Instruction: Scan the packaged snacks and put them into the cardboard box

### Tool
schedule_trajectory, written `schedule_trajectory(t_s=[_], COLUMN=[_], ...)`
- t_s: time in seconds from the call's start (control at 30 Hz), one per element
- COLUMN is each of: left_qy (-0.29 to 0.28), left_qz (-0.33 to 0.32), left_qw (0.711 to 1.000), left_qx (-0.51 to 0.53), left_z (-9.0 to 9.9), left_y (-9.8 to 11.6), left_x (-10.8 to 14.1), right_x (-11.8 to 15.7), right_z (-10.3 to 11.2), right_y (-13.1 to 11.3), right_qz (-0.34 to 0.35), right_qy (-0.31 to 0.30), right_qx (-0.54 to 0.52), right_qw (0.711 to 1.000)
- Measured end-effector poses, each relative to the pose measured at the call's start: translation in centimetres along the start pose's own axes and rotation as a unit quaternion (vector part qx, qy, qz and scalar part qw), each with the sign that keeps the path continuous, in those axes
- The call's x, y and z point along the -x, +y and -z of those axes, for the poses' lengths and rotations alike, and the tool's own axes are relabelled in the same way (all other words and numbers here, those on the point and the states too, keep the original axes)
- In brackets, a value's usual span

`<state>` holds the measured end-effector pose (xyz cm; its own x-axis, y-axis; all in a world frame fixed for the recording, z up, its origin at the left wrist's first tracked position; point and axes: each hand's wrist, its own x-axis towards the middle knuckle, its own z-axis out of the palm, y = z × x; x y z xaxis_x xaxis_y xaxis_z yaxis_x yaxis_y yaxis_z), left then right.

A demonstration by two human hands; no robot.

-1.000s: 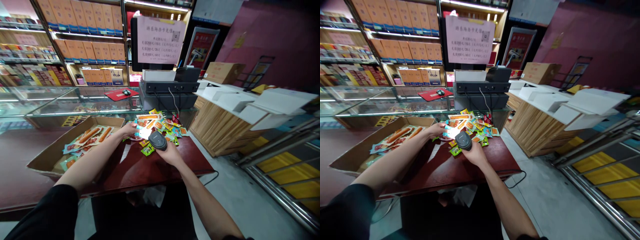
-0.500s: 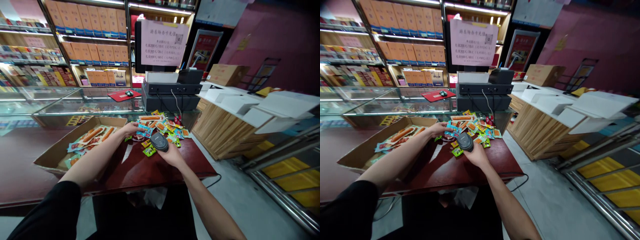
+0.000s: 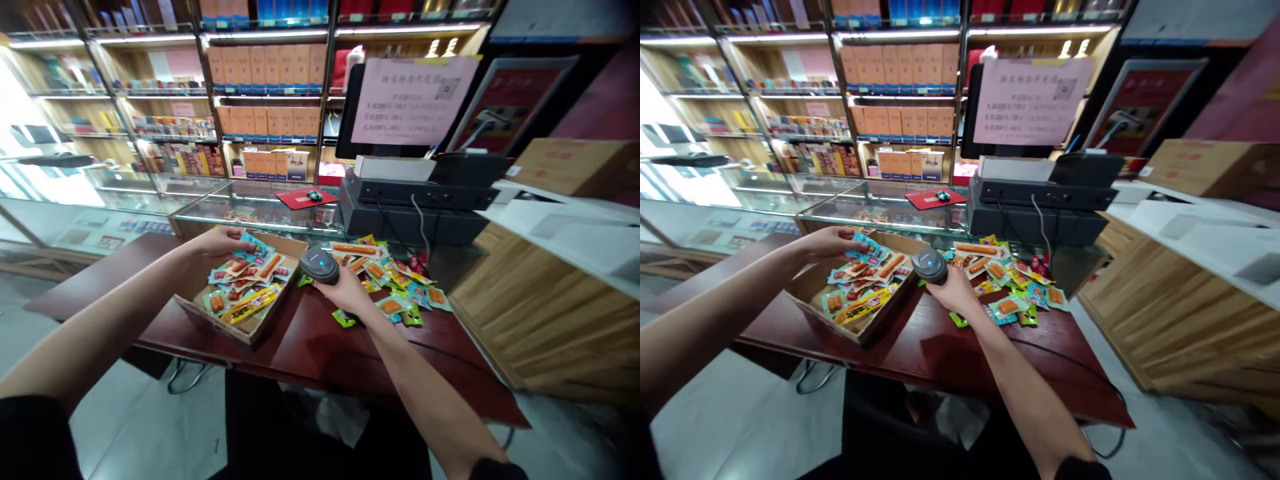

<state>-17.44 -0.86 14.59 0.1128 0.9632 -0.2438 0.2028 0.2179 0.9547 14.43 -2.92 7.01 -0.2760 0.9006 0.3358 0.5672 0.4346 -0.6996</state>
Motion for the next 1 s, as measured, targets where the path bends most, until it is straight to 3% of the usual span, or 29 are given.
schedule_trajectory(t_s=[0.1,0.2,0.37,0.5,0.7,0.8,0.9,1.0], left_qy=[0.05,0.085,0.057,-0.034,-0.209,-0.253,-0.285,-0.291], left_qz=[0.009,0.006,0.023,0.011,-0.017,-0.038,-0.073,-0.132], left_qw=[0.999,0.996,0.998,0.999,0.973,0.955,0.939,0.922], left_qx=[-0.015,-0.018,-0.022,-0.033,-0.099,-0.15,-0.176,-0.217], left_z=[2.3,3.0,0.7,-4.5,-16.2,-21.5,-25.1,-26.7], left_y=[0.0,-0.1,-0.3,-0.6,-1.0,-1.3,-2.2,-3.7], left_x=[2.8,3.9,2.0,-1.3,-6.1,-7.9,-9.2,-10.3], right_x=[-1.0,-1.3,-0.8,0.7,4.8,7.3,9.4,11.0], right_z=[-2.1,-3.4,-2.7,0.1,5.8,7.9,9.0,9.1], right_y=[-2.0,-3.2,-2.5,0.0,4.8,6.8,8.4,9.4], right_qz=[0.014,0.028,0.013,-0.006,-0.087,-0.11,-0.134,-0.163], right_qy=[-0.023,-0.042,-0.028,0.006,0.065,0.088,0.108,0.115], right_qx=[0.001,-0.026,-0.027,-0.003,0.074,0.08,0.072,0.081], right_qw=[1.0,0.998,0.999,1.0,0.991,0.987,0.982,0.977])
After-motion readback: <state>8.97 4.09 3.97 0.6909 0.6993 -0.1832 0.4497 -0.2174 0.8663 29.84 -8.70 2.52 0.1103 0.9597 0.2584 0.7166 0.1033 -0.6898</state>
